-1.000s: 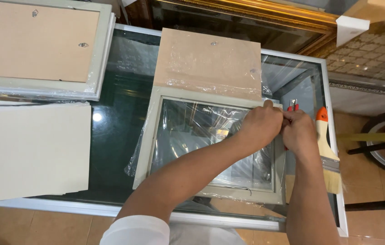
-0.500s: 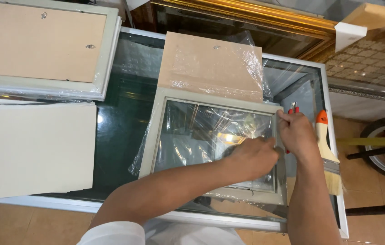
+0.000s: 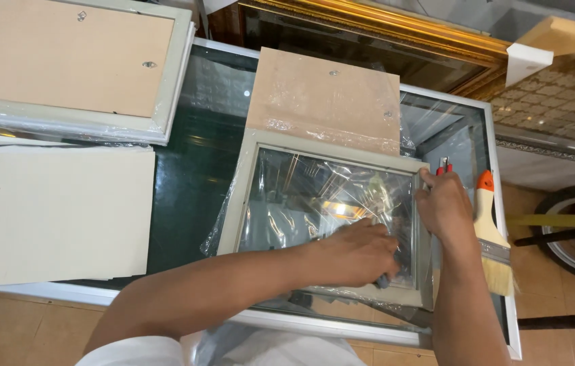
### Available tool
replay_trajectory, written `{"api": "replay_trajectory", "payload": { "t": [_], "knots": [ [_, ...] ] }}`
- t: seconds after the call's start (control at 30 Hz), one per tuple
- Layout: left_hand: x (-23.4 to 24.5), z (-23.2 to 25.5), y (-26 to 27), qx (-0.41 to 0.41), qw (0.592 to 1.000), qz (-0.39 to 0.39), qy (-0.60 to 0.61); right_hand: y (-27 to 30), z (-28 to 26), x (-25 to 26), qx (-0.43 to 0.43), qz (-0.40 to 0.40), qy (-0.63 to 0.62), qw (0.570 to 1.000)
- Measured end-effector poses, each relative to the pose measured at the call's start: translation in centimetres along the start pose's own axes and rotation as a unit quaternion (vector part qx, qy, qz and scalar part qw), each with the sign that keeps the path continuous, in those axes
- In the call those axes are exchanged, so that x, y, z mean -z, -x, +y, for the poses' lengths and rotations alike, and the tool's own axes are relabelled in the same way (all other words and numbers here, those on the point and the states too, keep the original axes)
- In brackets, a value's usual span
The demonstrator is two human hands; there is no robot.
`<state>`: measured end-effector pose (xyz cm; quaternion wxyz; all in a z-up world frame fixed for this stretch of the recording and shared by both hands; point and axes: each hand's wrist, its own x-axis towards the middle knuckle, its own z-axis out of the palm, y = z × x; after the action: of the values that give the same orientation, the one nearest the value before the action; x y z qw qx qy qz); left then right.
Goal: Wiping the glass of a picture frame with a cloth.
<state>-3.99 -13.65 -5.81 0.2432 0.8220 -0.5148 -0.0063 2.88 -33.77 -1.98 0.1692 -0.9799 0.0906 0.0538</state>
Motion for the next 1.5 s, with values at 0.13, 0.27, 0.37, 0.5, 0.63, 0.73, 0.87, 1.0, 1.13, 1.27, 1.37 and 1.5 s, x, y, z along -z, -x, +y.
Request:
{"api": "replay_trajectory", "payload": {
  "t": [0.13,0.27,0.37,0.5,0.63,0.73,0.87,1.0,1.13,1.27,1.37,1.5],
  "knots": [
    [2.7,-1.7,4.8,-0.005,0.999,0.036,-0.033,-0.1,-0.3,0.0,-0.024,-0.001,-0.022,0.999],
    [7.4,-2.3,10.2,0.047,0.998,-0.029,-0.033,-0.5,0.6,-0.4,-0.016,-0.006,-0.001,1.000],
    [10.5,-2.7,13.4,0.097,0.990,-0.084,-0.053,-0.1,0.0,0.0,-0.033,-0.005,-0.020,0.999],
    [13.7,-2.3,16.5,0.175,0.974,-0.133,-0.062,-0.5,0.5,-0.3,-0.019,-0.003,-0.018,1.000],
    [11.7,-3.8,16.8,0.079,0.987,-0.090,-0.111,-0.8,1.2,-0.6,-0.004,0.001,-0.015,1.000],
    [9.8,-4.6,15.6,0.048,0.990,-0.069,-0.109,-1.0,1.6,-0.7,0.006,-0.001,0.009,1.000],
    [8.4,-4.5,12.5,0.000,0.997,0.006,-0.075,-0.9,1.1,-0.5,-0.014,-0.007,0.003,1.000],
    [3.5,-5.1,6.9,-0.037,0.991,0.072,-0.104,-0.6,0.7,-0.3,-0.028,-0.005,-0.013,0.999],
    [-1.0,-4.7,0.1,-0.067,0.986,0.108,-0.105,-1.5,2.0,-1.1,-0.012,-0.003,0.012,1.000],
    [-3.4,-3.8,-5.0,-0.067,0.982,0.165,-0.057,-1.7,2.7,-1.2,0.004,0.003,0.008,1.000],
    [-3.8,-2.7,-5.7,-0.034,0.976,0.201,-0.080,-1.7,2.5,-1.0,-0.002,0.000,-0.001,1.000],
    [-3.4,-1.7,-4.6,0.047,0.967,0.230,-0.098,-1.5,2.0,-0.9,-0.031,0.000,-0.022,0.999]
  ]
}}
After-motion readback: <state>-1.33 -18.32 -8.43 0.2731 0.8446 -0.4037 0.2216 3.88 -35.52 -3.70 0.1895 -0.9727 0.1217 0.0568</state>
